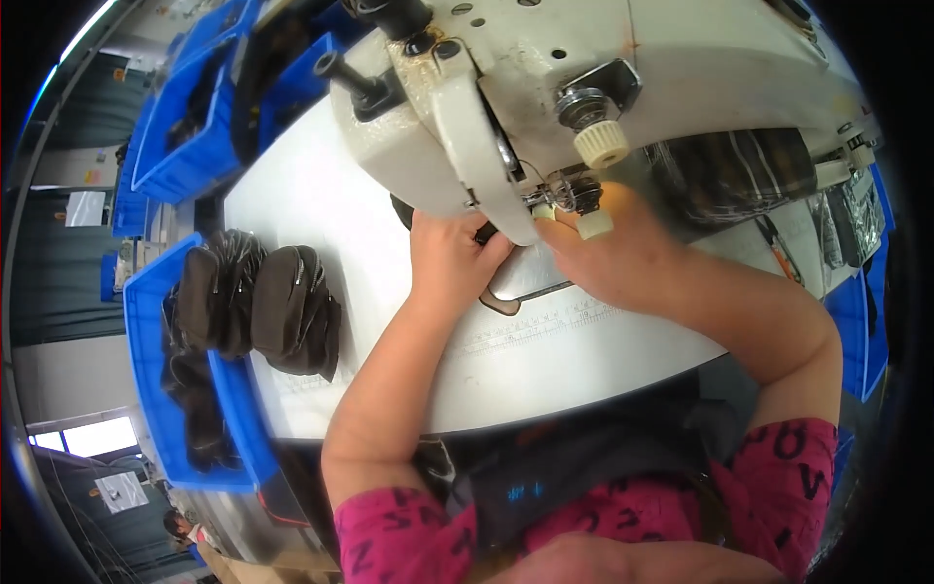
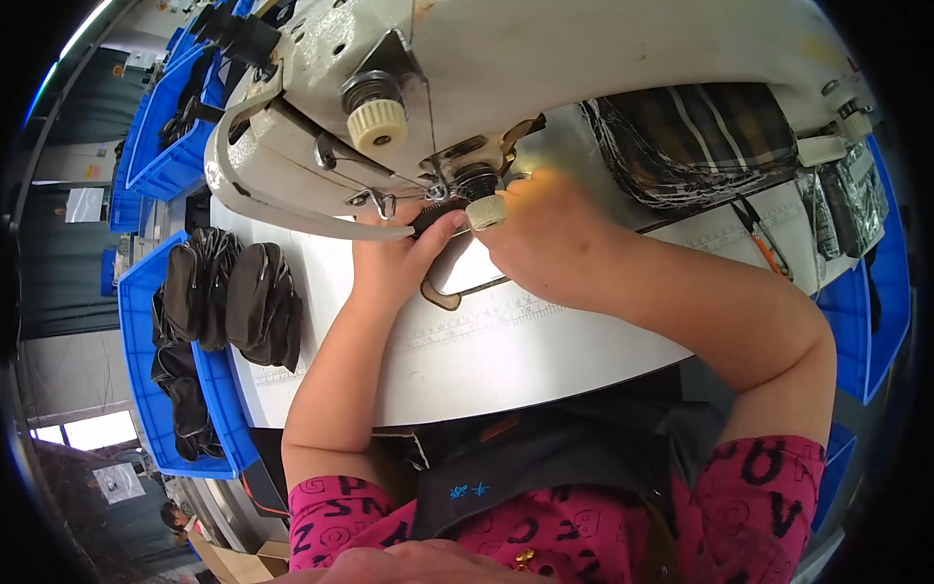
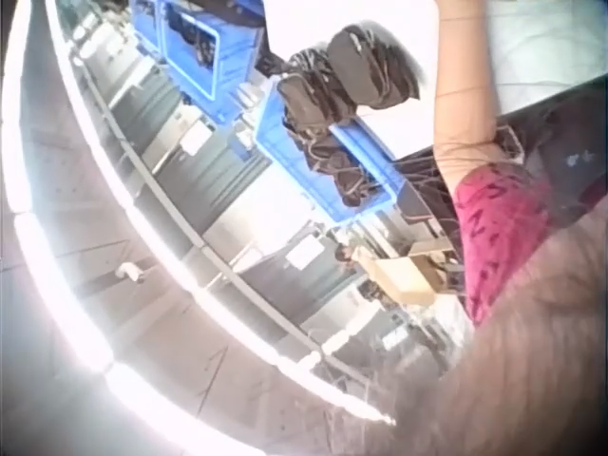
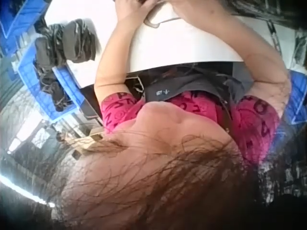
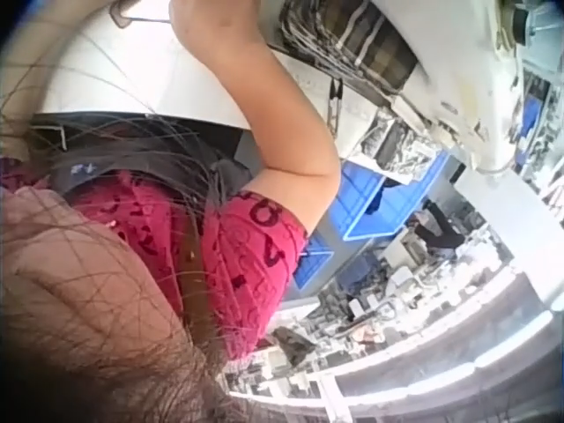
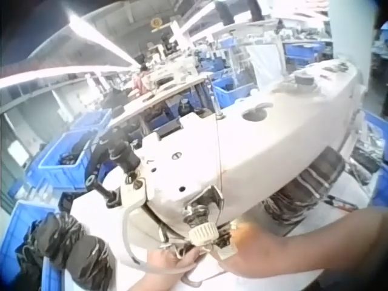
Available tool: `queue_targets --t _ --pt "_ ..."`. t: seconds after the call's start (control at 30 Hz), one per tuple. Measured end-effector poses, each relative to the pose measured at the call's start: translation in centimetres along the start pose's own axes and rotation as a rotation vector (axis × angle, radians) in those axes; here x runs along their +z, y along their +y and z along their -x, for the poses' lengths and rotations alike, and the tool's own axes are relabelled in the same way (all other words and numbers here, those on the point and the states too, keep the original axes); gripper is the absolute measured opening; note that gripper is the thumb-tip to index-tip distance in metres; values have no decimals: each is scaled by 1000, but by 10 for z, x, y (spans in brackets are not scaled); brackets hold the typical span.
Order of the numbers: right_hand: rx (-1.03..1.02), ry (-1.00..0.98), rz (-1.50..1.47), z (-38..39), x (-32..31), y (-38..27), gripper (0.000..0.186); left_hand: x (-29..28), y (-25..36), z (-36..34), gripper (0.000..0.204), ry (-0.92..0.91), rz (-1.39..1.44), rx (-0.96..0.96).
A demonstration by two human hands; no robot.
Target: Sewing components of small leather bags or pouches using an industrial sewing machine.
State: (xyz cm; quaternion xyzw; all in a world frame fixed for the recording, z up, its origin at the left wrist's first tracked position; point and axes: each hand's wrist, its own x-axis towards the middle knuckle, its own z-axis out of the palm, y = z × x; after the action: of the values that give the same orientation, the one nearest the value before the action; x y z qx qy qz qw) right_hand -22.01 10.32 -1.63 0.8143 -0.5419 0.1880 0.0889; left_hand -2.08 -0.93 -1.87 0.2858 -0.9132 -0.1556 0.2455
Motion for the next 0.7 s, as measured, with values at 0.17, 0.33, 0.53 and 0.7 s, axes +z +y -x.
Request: queue_targets --t 0.17,0.33,0.53,0.7 --pt "-35 -110 81 2 8 5 4 5 -6 2 23 2 63 18" --pt "-11 -54 42 -1 5 7 6 3 -5 3 19 -16 77 -9" --pt "27 -7 -20 3 9 6 8 0 2 -1 19 8 88 13" --pt "34 -71 -19 2 4 5 9 2 8 0 15 3 91 -11"
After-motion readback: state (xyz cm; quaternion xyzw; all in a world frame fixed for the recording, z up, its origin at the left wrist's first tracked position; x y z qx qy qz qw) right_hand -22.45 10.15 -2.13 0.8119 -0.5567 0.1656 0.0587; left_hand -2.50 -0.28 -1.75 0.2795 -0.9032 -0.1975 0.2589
